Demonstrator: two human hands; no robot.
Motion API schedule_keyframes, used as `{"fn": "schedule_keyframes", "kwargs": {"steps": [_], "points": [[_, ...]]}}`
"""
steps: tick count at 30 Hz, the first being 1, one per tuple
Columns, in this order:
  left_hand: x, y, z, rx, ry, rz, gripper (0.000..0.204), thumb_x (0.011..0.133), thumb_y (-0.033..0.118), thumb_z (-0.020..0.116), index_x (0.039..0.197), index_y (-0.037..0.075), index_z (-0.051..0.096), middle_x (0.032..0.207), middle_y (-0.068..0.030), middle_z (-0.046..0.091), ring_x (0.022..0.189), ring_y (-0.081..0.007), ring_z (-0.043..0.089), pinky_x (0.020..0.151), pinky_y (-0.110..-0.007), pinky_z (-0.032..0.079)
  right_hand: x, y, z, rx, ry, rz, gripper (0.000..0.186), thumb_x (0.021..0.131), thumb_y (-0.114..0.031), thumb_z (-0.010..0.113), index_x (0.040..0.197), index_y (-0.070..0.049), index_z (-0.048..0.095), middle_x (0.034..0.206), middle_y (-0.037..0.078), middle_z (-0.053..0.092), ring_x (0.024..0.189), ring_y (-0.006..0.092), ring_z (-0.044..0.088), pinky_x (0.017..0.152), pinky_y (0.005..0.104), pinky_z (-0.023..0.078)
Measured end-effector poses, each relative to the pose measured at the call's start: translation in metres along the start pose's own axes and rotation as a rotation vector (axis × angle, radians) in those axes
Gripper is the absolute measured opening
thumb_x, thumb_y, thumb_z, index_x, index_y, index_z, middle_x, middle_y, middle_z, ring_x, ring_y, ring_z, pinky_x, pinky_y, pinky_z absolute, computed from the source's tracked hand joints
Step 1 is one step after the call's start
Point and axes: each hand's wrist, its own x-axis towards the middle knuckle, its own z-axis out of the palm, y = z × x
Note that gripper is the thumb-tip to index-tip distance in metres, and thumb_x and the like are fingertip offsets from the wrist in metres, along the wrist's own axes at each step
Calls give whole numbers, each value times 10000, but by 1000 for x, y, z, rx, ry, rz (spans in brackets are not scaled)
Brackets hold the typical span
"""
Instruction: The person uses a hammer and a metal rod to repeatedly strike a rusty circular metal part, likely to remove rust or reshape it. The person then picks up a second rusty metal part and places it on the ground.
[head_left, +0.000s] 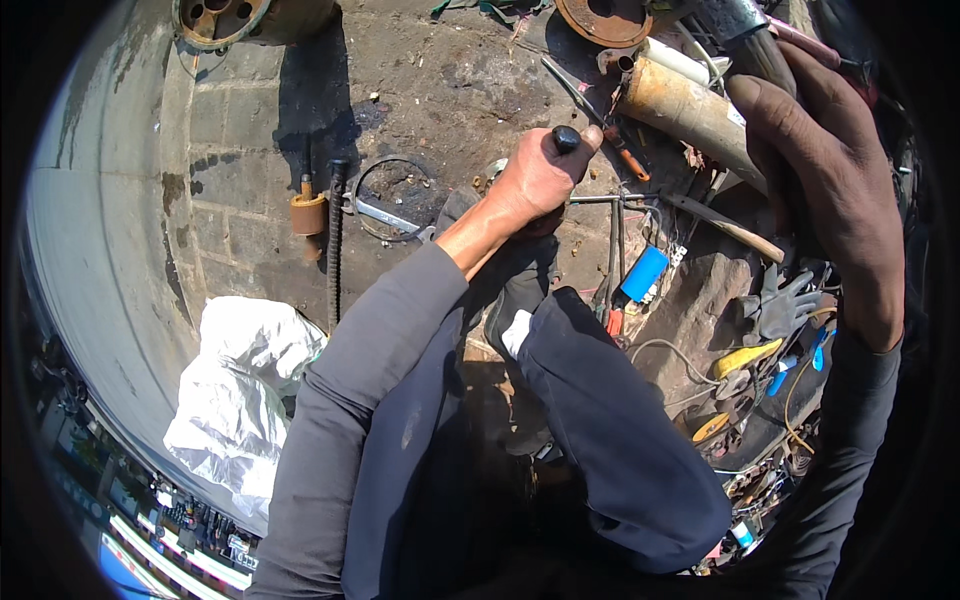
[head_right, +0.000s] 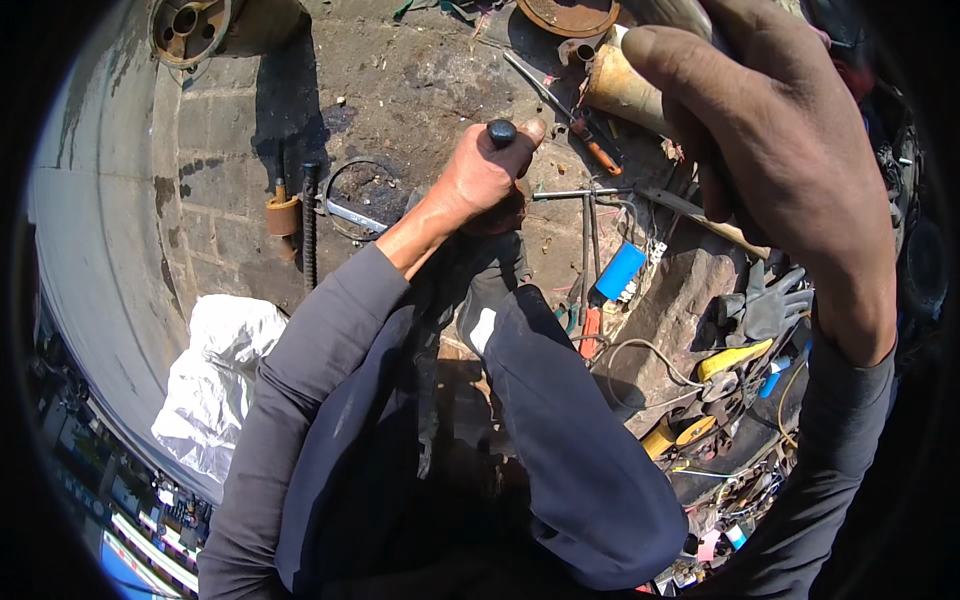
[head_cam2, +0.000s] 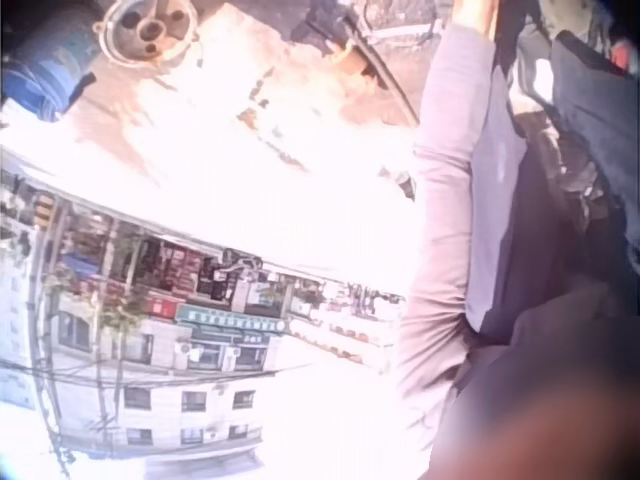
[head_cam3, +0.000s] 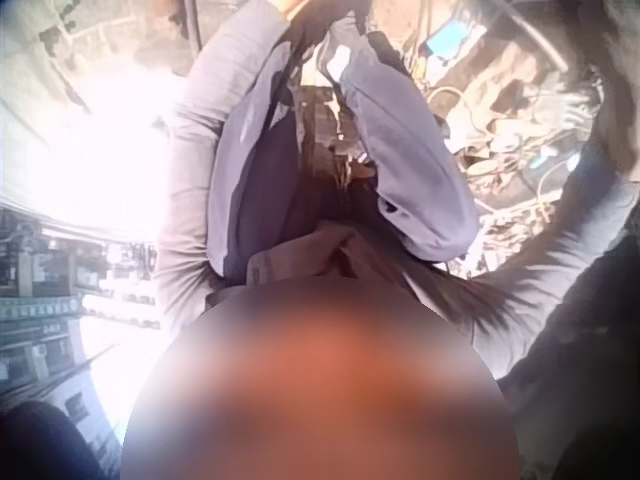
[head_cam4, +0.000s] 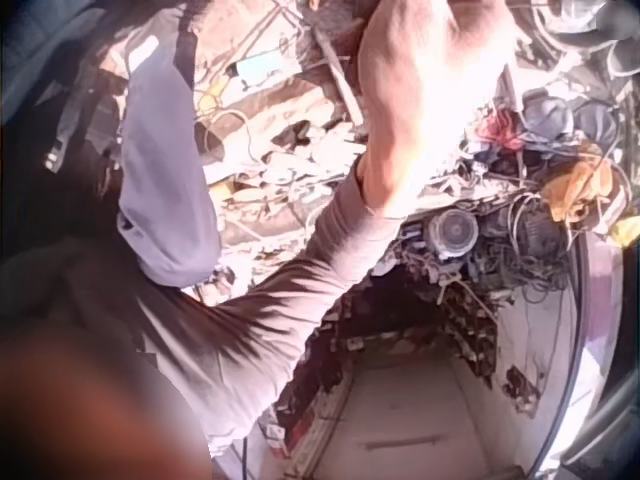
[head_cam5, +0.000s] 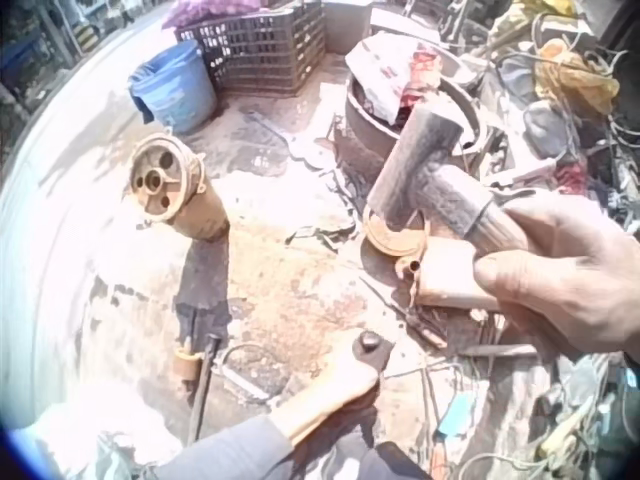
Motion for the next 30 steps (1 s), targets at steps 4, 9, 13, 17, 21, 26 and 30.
{"fn": "schedule_keyframes", "kwargs": {"steps": [4,9,13,17,21,26,30], "points": [[2,-1,0,-22,-35,23,517,1065,361,620,655,52,559,581,43,476,562,-87,411,507,-331,358,11,-33,0,224,223,-322,318,1059,-293,631,1176,1,661,717,7,604,603,112,527,581,290,479],[2,2,1,-45,7,85,464,1030,353,670,720,9,647,569,-10,543,578,-90,474,533,-332,415,-4,-14,76,-248,-289,88,289,991,-217,637,1009,64,573,743,272,585,672,402,582,673,459,493],[2,2,3,-61,-14,-6,414,1030,312,670,765,-5,676,559,-23,503,569,-98,432,523,-349,394,-16,-2,47,165,-80,63,289,999,-257,651,1050,27,642,676,6,561,528,84,547,477,287,413],[5,-2,3,7,-10,85,517,1038,391,657,658,47,590,563,35,479,563,-86,427,506,-340,370,-9,-32,7,80,239,-79,340,1025,-317,660,1185,-17,650,680,0,558,481,44,508,433,200,407],[5,-7,1,-9,-57,38,408,1022,327,669,733,40,662,598,38,523,592,-75,463,523,-323,392,-4,-20,44,-8,370,-274,248,1026,-232,649,1114,-3,608,768,67,624,576,173,597,528,310,472],[0,-5,6,-90,20,102,409,997,334,695,806,-27,689,613,-37,580,607,-103,501,562,-361,451,-12,22,77,-69,-156,81,285,988,-222,624,989,61,596,697,172,580,622,281,587,603,415,463],[0,-1,8,0,-31,-32,484,1024,361,673,691,14,619,545,4,489,534,-107,441,486,-358,370,-22,-7,55,239,-53,108,315,1003,-236,645,1162,35,653,701,0,570,607,72,503,547,290,411]]}}
